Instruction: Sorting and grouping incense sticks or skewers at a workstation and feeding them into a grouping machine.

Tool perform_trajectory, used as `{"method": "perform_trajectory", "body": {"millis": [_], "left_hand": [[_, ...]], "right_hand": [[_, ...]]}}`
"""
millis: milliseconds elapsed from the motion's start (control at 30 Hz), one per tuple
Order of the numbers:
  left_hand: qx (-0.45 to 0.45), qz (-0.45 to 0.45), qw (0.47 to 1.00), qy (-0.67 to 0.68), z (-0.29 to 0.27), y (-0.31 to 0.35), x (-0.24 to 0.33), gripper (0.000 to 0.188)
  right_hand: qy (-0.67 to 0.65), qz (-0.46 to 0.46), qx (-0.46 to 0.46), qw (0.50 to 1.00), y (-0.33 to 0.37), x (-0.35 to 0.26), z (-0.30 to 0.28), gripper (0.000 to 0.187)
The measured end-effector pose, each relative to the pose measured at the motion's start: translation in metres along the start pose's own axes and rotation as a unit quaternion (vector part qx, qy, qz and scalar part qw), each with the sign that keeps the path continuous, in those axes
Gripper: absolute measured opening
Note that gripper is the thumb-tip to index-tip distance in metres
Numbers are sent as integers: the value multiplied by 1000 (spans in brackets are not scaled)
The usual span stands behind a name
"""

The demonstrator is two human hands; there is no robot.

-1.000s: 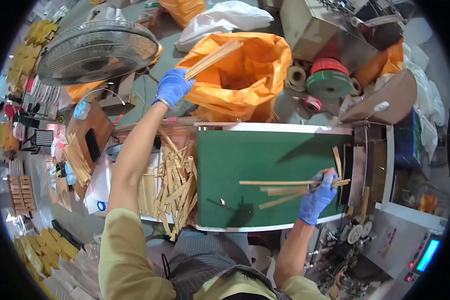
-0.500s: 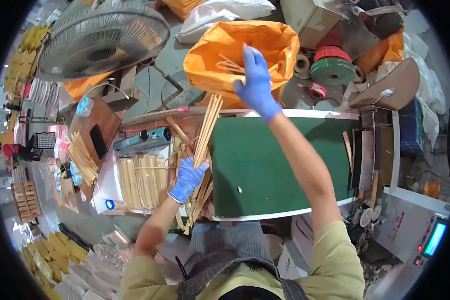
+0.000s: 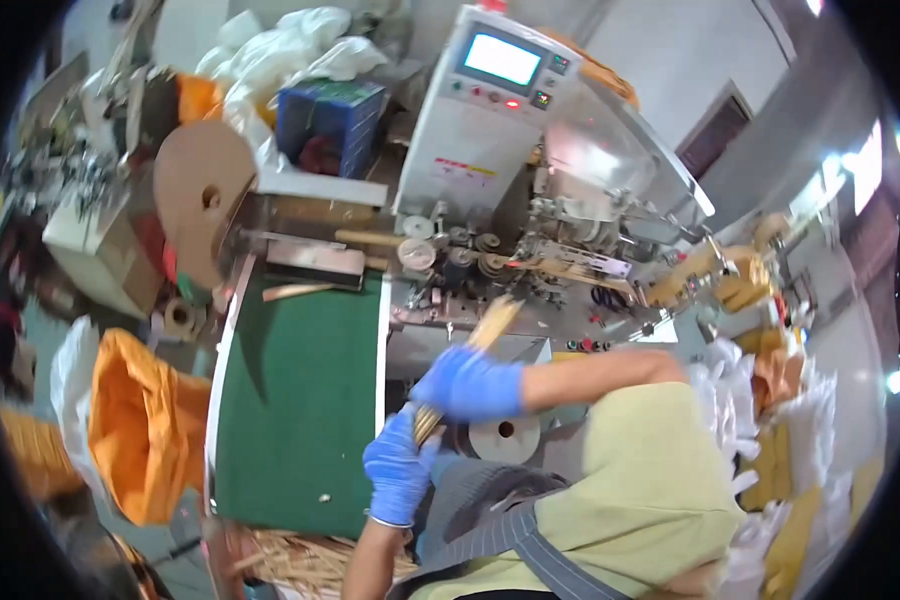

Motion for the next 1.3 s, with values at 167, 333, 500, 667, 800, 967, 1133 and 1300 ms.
{"method": "perform_trajectory", "body": {"millis": [167, 333, 500, 667, 800, 967, 1133, 1300], "left_hand": [[230, 96, 968, -22, -37, -53, 48, 69], [105, -69, 984, 124, 48, -52, -76, 56], [124, -232, 964, 47, 143, 45, -164, 44], [101, -417, 898, 92, 152, 86, -137, 26], [214, -453, 865, -27, 166, 147, -186, 22], [357, -640, 674, 90, 207, 311, -243, 29], [448, -671, 586, -81, 157, 381, -291, 42], [363, -743, 559, -63, 125, 386, -342, 64]], "right_hand": [[245, 458, 254, 816, 260, 279, -144, 17], [311, 634, -38, 707, 403, 477, -103, 10], [170, 412, -141, 884, 308, 574, 66, 19], [326, 253, -45, 910, 115, 363, 33, 25], [130, 32, 103, 986, 39, 253, 74, 26], [-96, -55, 186, 976, 8, 183, 88, 28], [-258, -14, 219, 941, 6, 110, 71, 30], [-291, 14, 161, 943, -18, -58, 63, 30]]}}
Point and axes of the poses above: each hand's wrist, its own y-axis away from the middle knuckle, its own z-axis out of the palm, x = y × z, the point moved 6 cm from there along -y, towards the middle knuckle, and after that the axes turned 9 degrees about -x, right-handed, at the moved point
